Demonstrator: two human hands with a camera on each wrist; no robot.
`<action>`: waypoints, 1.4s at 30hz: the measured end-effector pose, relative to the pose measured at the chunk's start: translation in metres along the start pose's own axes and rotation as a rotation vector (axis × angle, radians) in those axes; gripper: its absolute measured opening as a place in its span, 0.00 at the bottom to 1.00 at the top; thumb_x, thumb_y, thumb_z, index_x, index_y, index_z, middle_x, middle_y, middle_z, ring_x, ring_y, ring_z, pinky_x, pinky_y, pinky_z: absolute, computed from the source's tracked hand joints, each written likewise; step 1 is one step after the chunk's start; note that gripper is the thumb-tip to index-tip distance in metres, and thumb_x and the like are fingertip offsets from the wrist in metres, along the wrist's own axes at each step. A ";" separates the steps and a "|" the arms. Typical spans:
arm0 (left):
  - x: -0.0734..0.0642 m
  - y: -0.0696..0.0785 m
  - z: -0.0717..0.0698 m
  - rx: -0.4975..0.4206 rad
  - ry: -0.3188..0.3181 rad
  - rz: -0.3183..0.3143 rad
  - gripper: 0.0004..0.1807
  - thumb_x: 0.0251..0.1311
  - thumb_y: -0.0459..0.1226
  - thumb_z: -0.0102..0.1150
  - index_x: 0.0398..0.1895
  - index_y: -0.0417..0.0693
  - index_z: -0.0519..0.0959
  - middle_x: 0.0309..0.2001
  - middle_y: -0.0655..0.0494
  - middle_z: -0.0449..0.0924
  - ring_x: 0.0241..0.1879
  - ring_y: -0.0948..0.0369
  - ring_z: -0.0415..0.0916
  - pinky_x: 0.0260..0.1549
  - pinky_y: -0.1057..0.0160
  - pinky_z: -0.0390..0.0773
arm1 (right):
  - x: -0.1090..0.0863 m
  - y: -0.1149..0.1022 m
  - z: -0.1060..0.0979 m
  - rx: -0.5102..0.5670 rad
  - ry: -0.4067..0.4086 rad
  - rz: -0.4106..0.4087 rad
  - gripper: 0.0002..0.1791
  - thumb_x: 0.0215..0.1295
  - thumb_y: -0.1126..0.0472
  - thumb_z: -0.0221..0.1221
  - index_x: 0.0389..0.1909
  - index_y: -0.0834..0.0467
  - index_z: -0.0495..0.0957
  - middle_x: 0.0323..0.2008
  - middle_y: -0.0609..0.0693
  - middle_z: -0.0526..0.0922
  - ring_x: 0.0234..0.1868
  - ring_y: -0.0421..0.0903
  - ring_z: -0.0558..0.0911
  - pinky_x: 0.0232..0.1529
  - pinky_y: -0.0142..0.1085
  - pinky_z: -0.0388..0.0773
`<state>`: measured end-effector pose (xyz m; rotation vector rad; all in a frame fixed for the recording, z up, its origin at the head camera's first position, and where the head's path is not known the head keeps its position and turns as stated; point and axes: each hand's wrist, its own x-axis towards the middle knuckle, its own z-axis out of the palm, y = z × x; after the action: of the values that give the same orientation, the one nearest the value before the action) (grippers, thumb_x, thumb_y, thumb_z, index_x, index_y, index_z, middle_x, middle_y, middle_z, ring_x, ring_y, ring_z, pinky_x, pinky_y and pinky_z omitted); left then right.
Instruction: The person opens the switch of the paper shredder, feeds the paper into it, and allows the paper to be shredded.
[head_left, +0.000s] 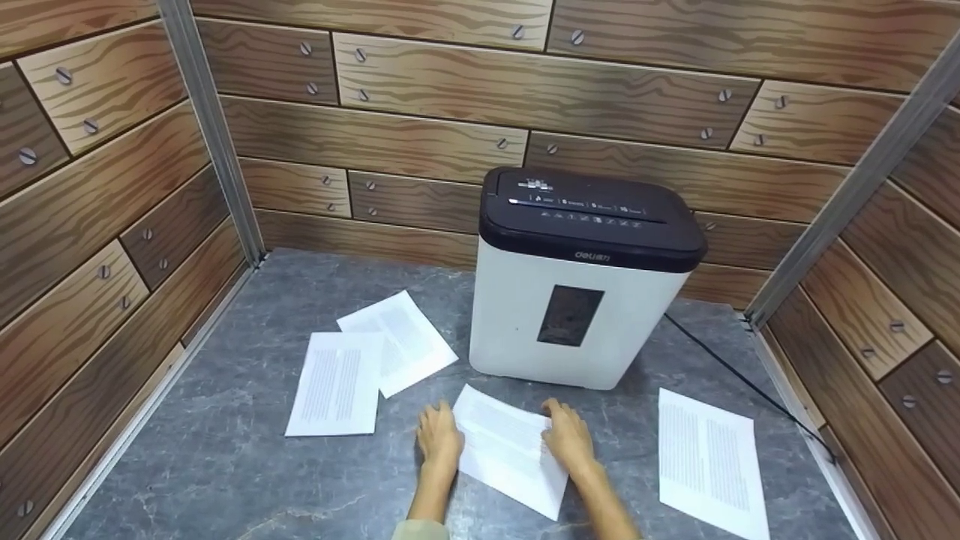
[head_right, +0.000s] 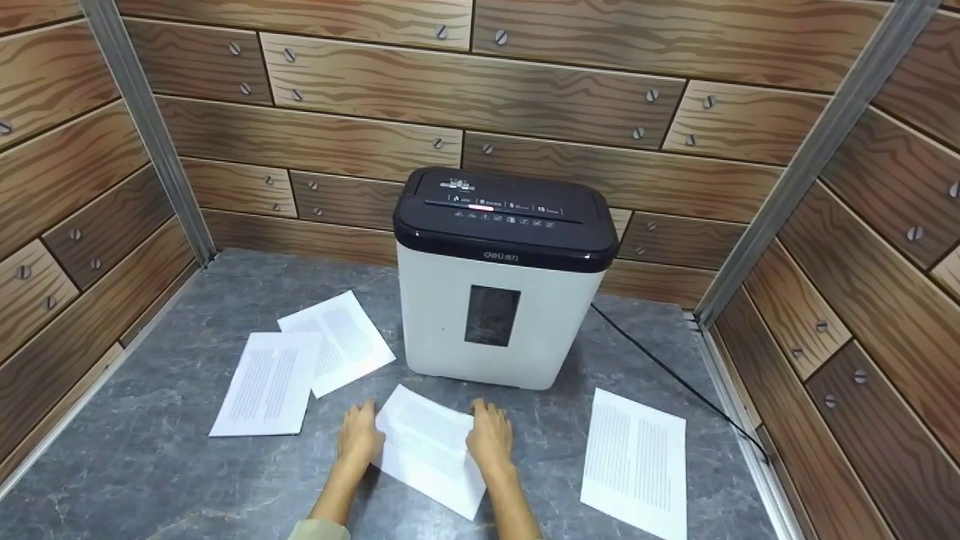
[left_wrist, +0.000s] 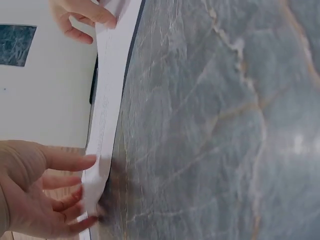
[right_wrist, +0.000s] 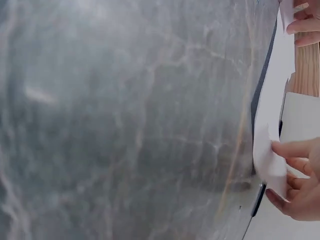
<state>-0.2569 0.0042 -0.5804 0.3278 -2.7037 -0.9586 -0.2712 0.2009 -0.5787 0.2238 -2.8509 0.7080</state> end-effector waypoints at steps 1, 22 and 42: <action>0.000 0.000 -0.001 -0.061 -0.003 -0.008 0.16 0.42 0.19 0.57 0.38 0.36 0.77 0.32 0.43 0.72 0.37 0.46 0.72 0.33 0.50 0.74 | -0.001 0.001 -0.002 0.021 0.022 0.007 0.15 0.46 0.75 0.62 0.38 0.64 0.77 0.34 0.58 0.78 0.37 0.59 0.77 0.37 0.51 0.74; 0.009 0.021 -0.025 -1.266 -0.156 -0.169 0.21 0.55 0.28 0.59 0.50 0.25 0.70 0.43 0.39 0.78 0.42 0.50 0.77 0.43 0.53 0.76 | -0.001 -0.003 -0.076 1.029 0.295 0.409 0.14 0.62 0.70 0.54 0.47 0.75 0.71 0.33 0.49 0.78 0.33 0.38 0.75 0.36 0.27 0.71; -0.009 0.065 -0.058 -1.076 0.073 0.098 0.07 0.54 0.23 0.58 0.34 0.24 0.77 0.31 0.38 0.80 0.30 0.52 0.78 0.27 0.64 0.79 | -0.006 -0.023 -0.067 1.053 0.329 0.387 0.15 0.62 0.70 0.55 0.49 0.72 0.69 0.38 0.54 0.77 0.39 0.40 0.74 0.41 0.28 0.70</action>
<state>-0.2388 0.0227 -0.4968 -0.0011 -1.7423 -2.0758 -0.2507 0.2134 -0.5122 -0.2922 -1.9630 2.0333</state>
